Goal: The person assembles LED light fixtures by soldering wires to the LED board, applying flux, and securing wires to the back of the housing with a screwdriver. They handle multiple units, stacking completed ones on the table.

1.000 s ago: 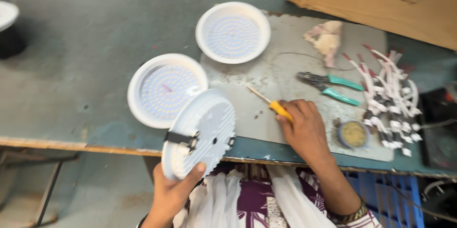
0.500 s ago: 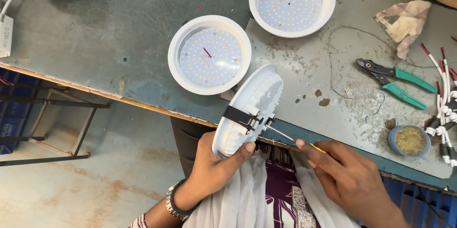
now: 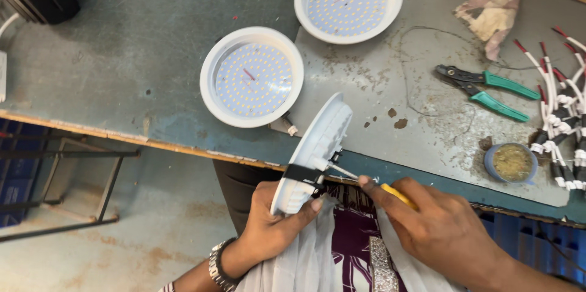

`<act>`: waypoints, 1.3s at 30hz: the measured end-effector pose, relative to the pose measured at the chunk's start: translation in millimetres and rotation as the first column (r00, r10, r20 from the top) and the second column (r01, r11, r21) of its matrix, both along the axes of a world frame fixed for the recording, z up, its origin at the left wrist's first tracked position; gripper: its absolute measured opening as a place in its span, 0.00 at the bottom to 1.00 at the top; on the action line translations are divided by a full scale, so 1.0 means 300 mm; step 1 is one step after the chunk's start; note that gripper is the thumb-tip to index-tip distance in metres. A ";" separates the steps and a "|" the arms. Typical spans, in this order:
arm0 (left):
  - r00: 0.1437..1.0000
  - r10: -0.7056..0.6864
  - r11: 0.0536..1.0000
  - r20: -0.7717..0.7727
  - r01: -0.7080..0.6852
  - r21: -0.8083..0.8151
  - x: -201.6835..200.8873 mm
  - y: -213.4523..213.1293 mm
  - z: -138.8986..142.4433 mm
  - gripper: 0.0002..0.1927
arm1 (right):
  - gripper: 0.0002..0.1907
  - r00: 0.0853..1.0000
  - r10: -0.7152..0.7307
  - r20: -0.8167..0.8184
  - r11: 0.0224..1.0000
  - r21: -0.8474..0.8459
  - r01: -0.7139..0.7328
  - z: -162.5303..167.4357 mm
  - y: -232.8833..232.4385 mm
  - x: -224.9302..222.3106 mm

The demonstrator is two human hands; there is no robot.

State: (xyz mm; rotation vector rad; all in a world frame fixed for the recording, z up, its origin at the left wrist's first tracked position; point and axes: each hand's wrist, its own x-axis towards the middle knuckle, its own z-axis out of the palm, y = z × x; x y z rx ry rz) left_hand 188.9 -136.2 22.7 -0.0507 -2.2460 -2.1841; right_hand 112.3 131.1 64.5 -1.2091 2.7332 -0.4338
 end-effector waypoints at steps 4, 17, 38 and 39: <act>1.000 0.014 0.996 0.026 -0.016 0.090 0.017 -0.011 -0.033 0.05 | 0.24 0.862 0.070 0.502 0.927 -0.351 0.129 -0.041 0.004 -0.044; 0.978 0.192 0.968 0.084 -0.203 0.146 0.035 0.013 -0.032 0.07 | 0.30 0.948 0.103 -0.302 0.990 -0.064 -0.128 -0.016 -0.050 0.002; 0.964 0.264 0.771 -0.026 -0.195 0.606 -0.102 0.074 -0.091 0.19 | 0.21 0.913 -0.385 -0.139 0.865 -0.398 0.304 -0.076 0.045 -0.228; 0.964 0.263 0.774 -0.024 -0.197 0.602 -0.106 0.074 -0.092 0.19 | 0.20 0.891 -0.427 -0.154 0.845 -0.419 0.333 -0.077 0.084 -0.244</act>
